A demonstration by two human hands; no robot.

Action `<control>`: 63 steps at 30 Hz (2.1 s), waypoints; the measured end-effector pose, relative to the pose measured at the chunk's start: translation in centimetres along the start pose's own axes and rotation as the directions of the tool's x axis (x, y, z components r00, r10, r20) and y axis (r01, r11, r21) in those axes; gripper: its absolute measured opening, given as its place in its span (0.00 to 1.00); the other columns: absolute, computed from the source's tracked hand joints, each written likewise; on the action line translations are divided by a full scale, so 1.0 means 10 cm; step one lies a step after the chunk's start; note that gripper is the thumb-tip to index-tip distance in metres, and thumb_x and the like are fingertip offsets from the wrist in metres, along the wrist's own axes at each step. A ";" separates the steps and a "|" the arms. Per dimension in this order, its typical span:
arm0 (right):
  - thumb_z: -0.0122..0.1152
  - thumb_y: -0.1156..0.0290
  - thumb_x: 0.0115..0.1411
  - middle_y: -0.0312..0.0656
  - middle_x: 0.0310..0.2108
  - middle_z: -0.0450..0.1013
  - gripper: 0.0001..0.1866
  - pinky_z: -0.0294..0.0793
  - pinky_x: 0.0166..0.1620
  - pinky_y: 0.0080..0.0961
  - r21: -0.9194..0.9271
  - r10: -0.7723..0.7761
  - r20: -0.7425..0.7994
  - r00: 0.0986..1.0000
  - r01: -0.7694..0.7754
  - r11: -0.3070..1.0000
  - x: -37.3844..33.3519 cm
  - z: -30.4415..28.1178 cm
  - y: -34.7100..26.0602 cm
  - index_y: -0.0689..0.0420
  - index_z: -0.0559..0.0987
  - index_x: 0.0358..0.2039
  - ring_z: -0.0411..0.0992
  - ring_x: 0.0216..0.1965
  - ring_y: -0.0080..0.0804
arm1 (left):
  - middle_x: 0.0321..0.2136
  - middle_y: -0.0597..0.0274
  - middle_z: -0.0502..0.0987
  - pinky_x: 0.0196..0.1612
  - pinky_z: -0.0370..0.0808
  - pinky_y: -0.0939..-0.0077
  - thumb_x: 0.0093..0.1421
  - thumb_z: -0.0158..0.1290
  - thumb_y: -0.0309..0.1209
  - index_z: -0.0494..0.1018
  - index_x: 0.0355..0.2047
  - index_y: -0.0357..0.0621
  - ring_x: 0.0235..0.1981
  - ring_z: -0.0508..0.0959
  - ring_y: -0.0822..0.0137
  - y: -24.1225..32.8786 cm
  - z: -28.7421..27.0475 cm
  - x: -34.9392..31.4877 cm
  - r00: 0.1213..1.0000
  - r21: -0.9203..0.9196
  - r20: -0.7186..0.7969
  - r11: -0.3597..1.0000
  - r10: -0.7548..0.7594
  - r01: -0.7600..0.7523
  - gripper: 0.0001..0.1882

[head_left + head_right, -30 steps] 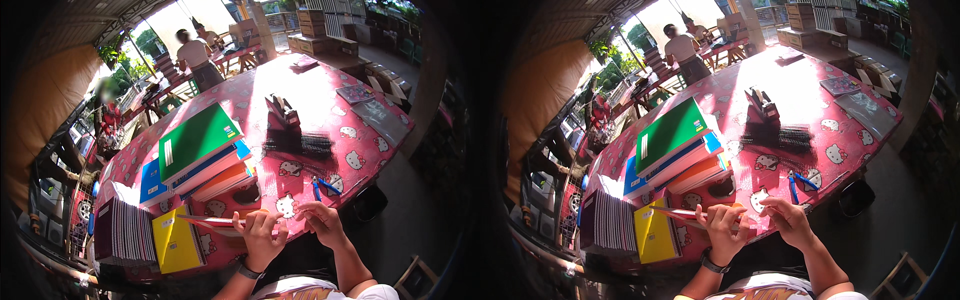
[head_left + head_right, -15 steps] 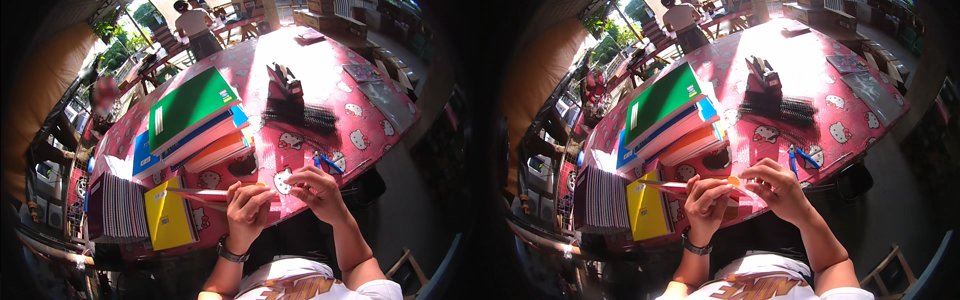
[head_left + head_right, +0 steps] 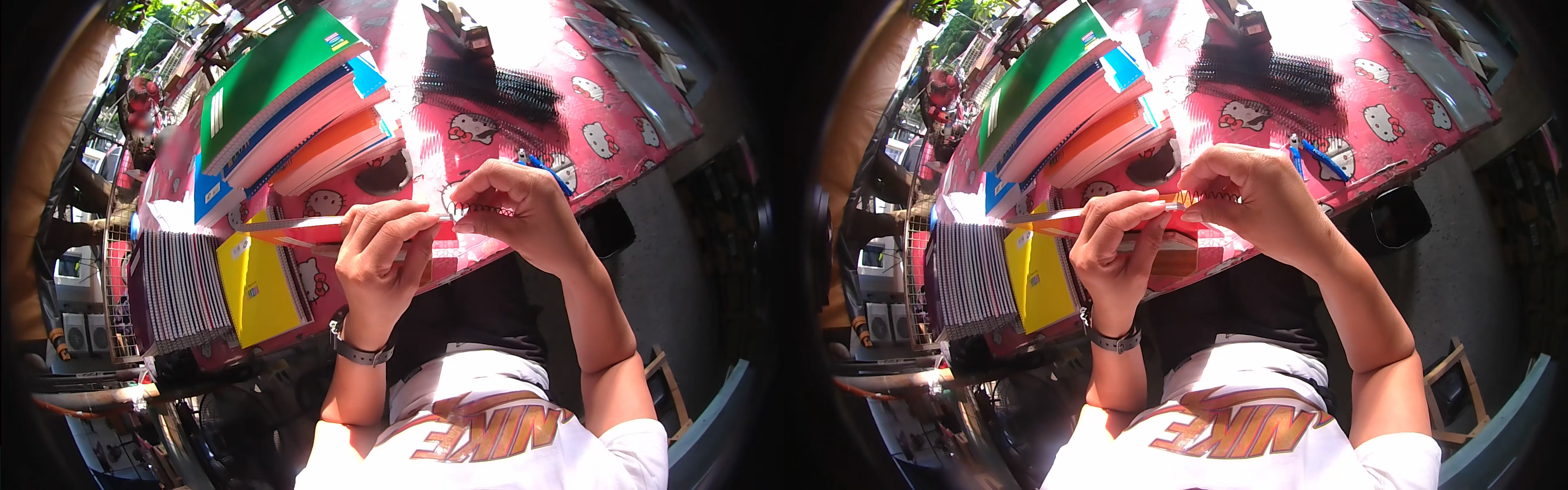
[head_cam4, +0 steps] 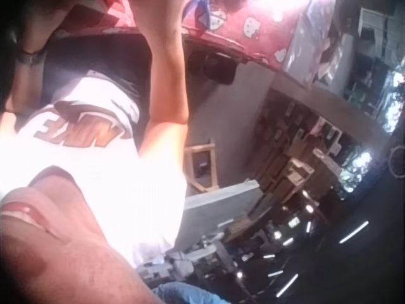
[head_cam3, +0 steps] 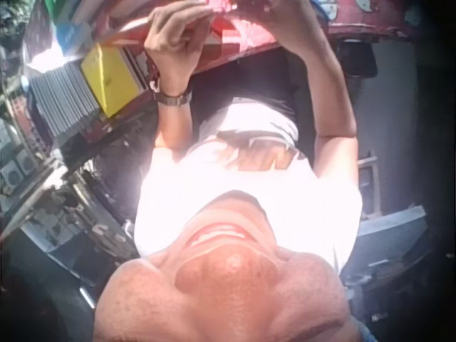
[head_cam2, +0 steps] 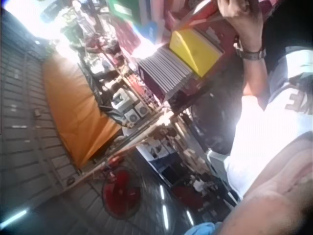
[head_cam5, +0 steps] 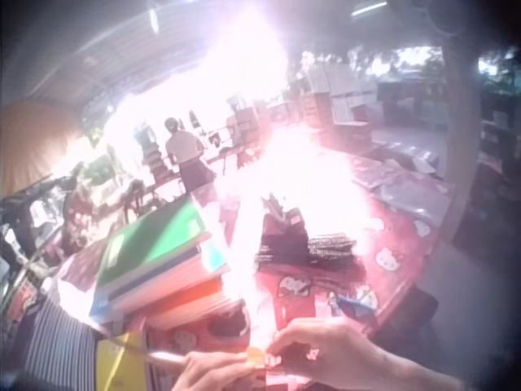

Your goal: The person uses a handheld binding tool and pliers to crimp the ends of spiral coils on several notebooks before placing them in a stack on a table. They also briefly plug an electric kettle into a wall outlet.

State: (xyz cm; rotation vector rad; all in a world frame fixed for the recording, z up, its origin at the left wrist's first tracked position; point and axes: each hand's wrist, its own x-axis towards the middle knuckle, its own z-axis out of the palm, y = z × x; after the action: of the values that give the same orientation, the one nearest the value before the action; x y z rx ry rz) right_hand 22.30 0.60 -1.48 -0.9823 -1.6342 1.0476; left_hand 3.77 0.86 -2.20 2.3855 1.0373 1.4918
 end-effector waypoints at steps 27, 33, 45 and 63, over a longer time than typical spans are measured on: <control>0.51 0.68 0.57 0.47 0.25 0.68 0.08 0.67 0.31 0.37 -0.483 -0.021 0.294 0.956 0.167 0.860 -0.11 -0.13 -0.27 0.60 0.68 0.29 0.69 0.30 0.47 | 0.25 0.73 0.73 0.52 0.47 0.60 0.49 0.57 0.38 0.75 0.28 0.54 0.31 0.72 0.70 0.17 -0.11 0.04 0.973 0.194 0.217 0.980 -0.082 0.039 0.07; 0.53 0.59 0.58 0.44 0.25 0.73 0.16 0.69 0.31 0.25 -0.247 0.212 0.127 0.969 -0.176 0.953 0.23 -0.44 0.29 0.60 0.74 0.34 0.71 0.27 0.28 | 0.25 0.76 0.73 0.47 0.51 0.63 0.49 0.56 0.37 0.73 0.30 0.58 0.30 0.71 0.72 0.06 -0.12 -0.13 0.977 0.158 0.203 0.987 -0.067 0.034 0.07; 0.65 0.59 0.46 0.51 0.41 0.68 0.27 0.65 0.48 0.37 -0.592 -0.041 -0.045 0.998 0.006 0.806 1.01 0.51 1.67 0.55 0.69 0.45 0.65 0.46 0.46 | 0.29 0.78 0.73 0.56 0.39 0.51 0.50 0.55 0.43 0.71 0.30 0.58 0.40 0.72 0.71 0.09 -0.02 -0.05 0.972 0.226 0.229 0.974 -0.056 0.002 0.10; 0.69 0.51 0.35 0.58 0.55 0.53 0.35 0.60 0.54 0.44 -0.854 0.164 0.095 0.982 -0.005 0.521 0.50 0.10 1.44 0.51 0.70 0.45 0.55 0.54 0.56 | 0.29 0.79 0.73 0.55 0.41 0.45 0.52 0.54 0.41 0.72 0.28 0.57 0.43 0.71 0.72 0.07 -0.18 -0.06 0.982 0.186 0.174 0.982 -0.074 0.041 0.07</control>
State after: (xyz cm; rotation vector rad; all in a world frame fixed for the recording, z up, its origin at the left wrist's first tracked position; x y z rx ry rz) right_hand 22.04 9.63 -13.85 -1.6555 -2.3317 0.2944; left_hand 2.47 -0.49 -1.46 2.5306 1.2345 1.1819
